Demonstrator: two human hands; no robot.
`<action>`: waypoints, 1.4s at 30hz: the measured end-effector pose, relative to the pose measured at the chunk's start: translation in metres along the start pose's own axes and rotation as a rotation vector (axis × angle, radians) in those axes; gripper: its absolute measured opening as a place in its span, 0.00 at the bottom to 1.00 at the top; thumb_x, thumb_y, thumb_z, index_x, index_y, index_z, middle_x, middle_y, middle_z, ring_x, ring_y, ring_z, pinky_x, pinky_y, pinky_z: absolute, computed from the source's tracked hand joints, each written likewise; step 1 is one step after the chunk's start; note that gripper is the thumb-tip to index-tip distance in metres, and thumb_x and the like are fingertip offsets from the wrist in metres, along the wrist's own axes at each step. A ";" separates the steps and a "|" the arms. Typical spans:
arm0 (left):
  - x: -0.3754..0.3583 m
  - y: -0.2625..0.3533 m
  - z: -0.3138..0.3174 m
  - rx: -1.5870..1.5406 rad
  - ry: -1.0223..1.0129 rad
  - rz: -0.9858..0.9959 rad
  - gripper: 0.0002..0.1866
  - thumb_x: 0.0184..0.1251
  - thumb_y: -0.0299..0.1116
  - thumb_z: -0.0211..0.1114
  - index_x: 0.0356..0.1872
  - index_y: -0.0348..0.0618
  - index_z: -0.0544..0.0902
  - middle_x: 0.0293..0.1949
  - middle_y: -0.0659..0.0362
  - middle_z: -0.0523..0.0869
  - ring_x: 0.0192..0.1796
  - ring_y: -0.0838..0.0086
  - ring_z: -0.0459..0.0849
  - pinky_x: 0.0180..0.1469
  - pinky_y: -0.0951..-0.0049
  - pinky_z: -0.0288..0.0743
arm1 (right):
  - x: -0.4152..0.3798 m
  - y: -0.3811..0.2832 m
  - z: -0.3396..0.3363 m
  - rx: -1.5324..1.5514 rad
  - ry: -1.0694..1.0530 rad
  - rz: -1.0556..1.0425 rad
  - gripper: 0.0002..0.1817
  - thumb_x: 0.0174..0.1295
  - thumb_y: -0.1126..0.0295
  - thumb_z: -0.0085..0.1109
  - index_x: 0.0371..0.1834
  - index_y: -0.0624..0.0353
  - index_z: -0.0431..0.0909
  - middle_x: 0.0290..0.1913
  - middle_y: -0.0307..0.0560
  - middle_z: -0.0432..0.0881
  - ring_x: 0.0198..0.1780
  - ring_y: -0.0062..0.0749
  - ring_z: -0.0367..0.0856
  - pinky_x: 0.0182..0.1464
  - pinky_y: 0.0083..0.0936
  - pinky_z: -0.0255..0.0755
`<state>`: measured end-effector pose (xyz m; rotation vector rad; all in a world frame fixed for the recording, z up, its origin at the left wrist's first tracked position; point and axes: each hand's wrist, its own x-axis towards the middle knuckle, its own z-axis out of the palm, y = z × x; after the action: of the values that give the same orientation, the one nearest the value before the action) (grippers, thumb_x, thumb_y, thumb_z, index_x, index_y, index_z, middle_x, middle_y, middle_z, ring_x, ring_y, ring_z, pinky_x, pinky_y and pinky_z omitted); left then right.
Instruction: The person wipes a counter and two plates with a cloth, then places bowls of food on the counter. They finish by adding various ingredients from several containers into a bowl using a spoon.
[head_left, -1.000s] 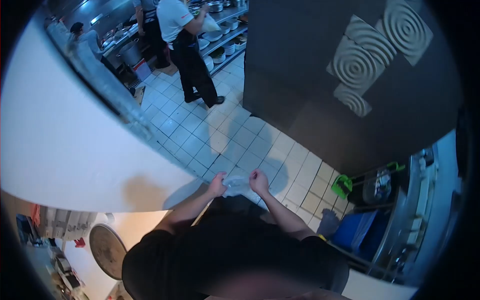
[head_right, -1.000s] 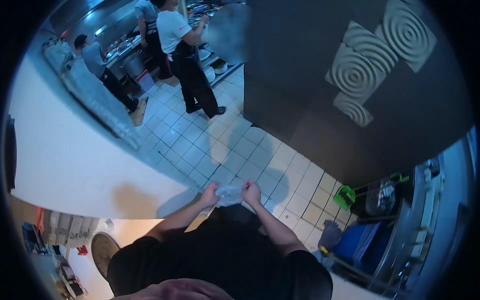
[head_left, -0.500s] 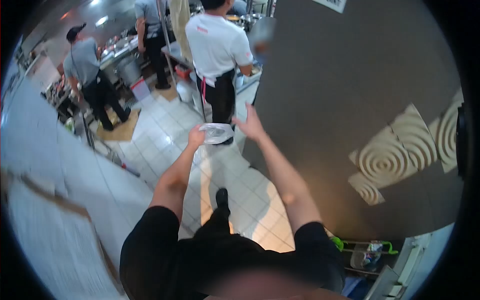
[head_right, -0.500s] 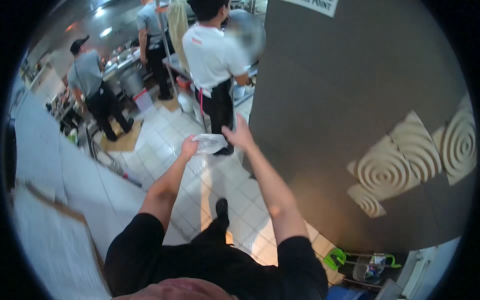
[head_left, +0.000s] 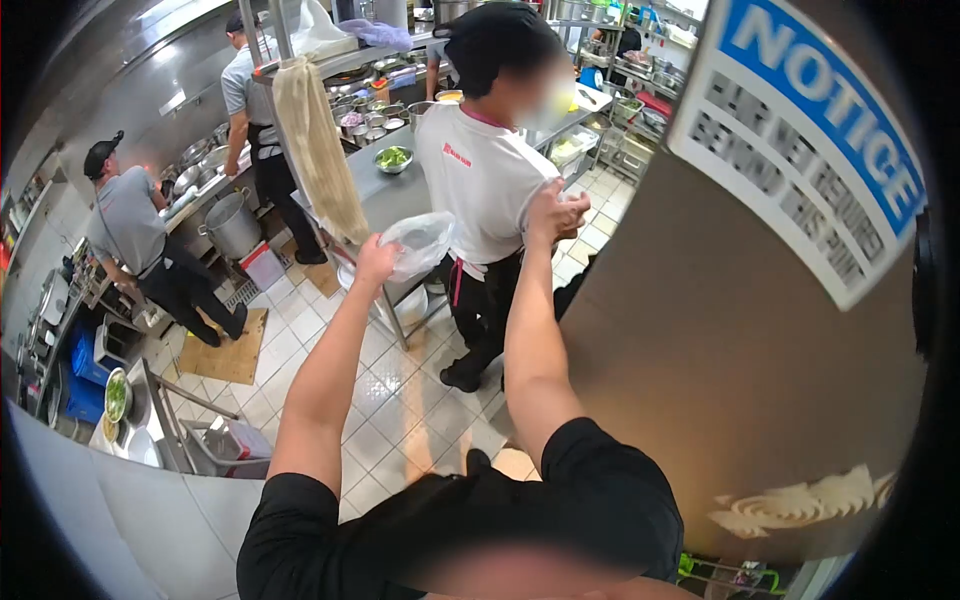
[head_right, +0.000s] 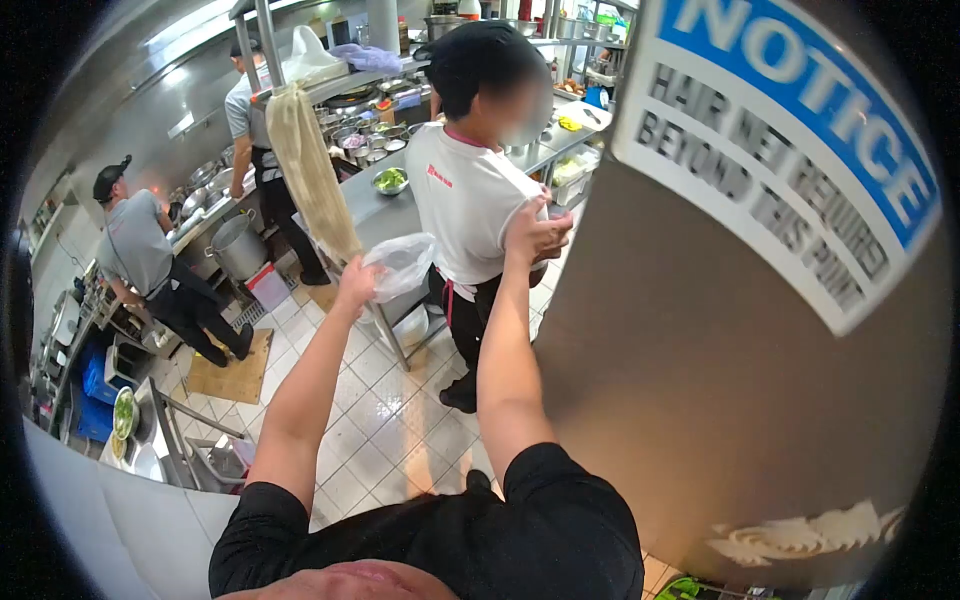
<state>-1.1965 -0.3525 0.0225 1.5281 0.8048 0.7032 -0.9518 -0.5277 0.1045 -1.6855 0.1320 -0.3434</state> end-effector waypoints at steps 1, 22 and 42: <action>-0.006 0.035 0.015 -0.042 0.055 -0.075 0.16 0.56 0.34 0.59 0.45 0.38 0.77 0.39 0.54 0.82 0.39 0.68 0.81 0.31 0.66 0.74 | 0.005 0.013 0.029 -0.049 0.211 -0.286 0.38 0.56 0.47 0.57 0.64 0.61 0.59 0.58 0.60 0.71 0.63 0.55 0.62 0.66 0.48 0.48; 0.535 0.131 0.219 0.939 -0.455 0.361 0.46 0.54 0.30 0.54 0.75 0.59 0.41 0.59 0.37 0.74 0.61 0.48 0.74 0.63 0.58 0.65 | 0.135 -0.009 0.226 -1.008 -0.193 -1.155 0.25 0.54 0.66 0.58 0.59 0.45 0.73 0.70 0.45 0.60 0.73 0.43 0.53 0.71 0.43 0.48; 0.708 0.125 0.381 0.822 -0.334 0.122 0.38 0.56 0.33 0.57 0.67 0.33 0.53 0.47 0.41 0.82 0.36 0.55 0.87 0.28 0.64 0.81 | 0.283 0.072 0.266 -0.610 -0.179 -0.631 0.46 0.46 0.56 0.69 0.64 0.72 0.59 0.60 0.68 0.66 0.61 0.57 0.67 0.62 0.42 0.63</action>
<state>-0.4673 0.0014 0.0962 2.3709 0.7857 0.1689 -0.5956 -0.3667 0.0475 -2.3354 -0.4866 -0.6635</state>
